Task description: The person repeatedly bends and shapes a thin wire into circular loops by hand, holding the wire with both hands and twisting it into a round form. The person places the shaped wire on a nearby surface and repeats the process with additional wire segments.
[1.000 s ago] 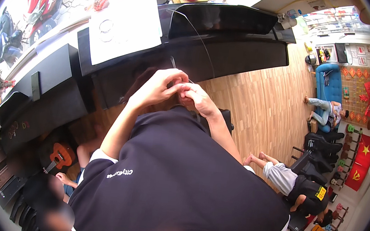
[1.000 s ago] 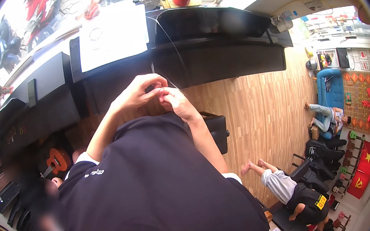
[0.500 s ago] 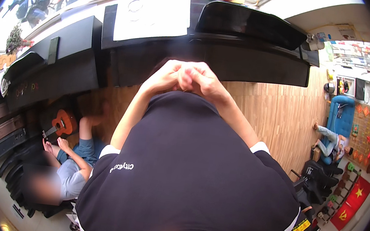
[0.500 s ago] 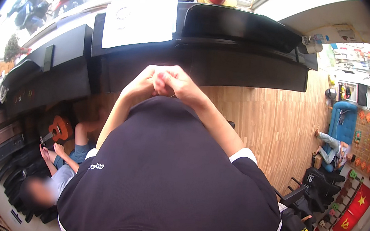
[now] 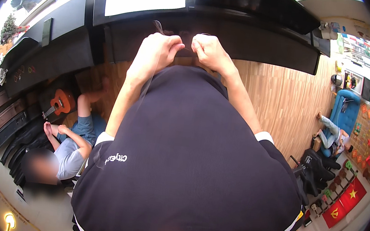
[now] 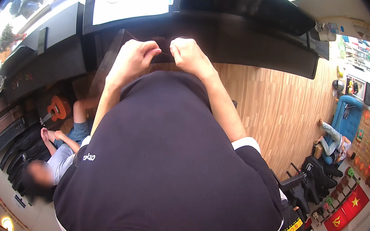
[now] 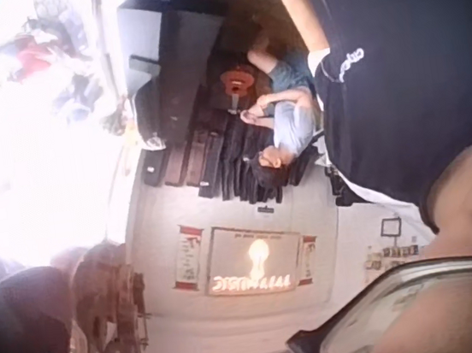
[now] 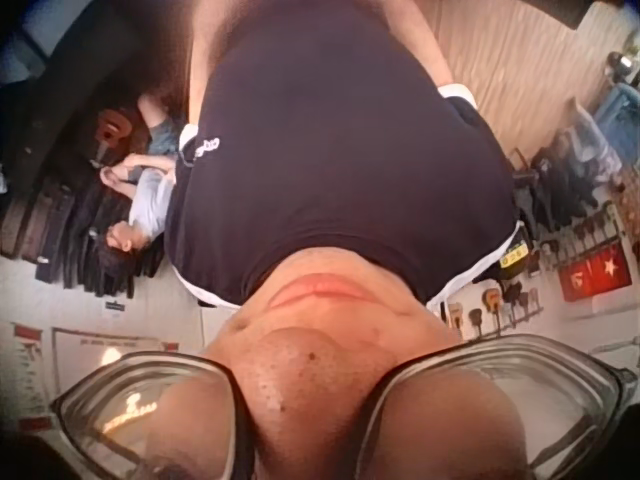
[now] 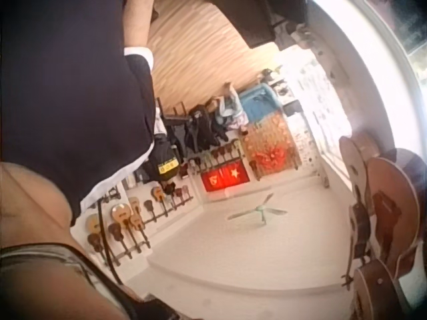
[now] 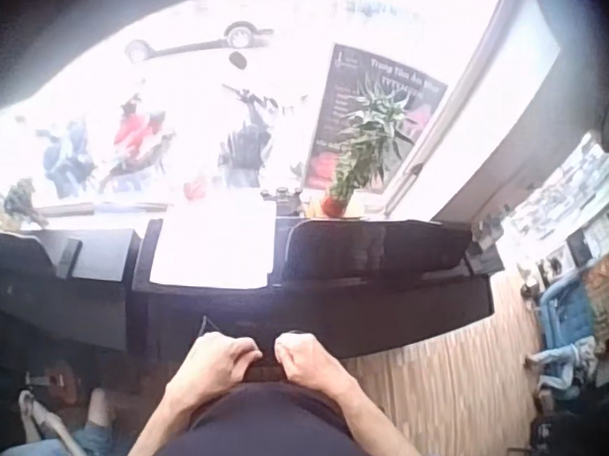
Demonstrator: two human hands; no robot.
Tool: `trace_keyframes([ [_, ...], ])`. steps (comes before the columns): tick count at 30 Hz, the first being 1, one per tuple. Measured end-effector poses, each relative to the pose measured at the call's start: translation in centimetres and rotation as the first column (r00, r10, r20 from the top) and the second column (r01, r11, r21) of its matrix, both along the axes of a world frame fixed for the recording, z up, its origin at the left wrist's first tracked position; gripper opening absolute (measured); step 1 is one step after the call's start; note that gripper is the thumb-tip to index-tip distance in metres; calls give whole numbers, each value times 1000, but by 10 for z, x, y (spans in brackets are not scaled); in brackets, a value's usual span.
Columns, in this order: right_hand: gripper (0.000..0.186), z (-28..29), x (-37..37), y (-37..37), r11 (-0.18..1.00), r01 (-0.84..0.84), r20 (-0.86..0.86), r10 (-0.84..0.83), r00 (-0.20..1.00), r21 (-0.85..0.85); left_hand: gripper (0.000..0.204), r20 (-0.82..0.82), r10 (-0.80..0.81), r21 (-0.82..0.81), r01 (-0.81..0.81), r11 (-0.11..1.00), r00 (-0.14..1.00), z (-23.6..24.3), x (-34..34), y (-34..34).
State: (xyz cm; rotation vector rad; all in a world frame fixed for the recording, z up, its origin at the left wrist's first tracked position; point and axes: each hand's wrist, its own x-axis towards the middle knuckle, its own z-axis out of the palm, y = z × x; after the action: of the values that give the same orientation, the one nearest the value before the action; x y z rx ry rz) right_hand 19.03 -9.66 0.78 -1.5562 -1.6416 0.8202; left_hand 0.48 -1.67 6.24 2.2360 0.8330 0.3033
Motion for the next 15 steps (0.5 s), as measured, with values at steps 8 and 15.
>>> trace_keyframes([
  [8, 23, 15, -3, -19, 943, -133, -298, 39, 954, -304, 8, 198, -142, -10, 147, 989, 970, 8, -2, -2],
  [15, 31, 31, 2, -24, 889, -391, -573, 197, 795, -237, 5, 80, -160, 43, 157, 987, 984, 59, -15, -17],
])
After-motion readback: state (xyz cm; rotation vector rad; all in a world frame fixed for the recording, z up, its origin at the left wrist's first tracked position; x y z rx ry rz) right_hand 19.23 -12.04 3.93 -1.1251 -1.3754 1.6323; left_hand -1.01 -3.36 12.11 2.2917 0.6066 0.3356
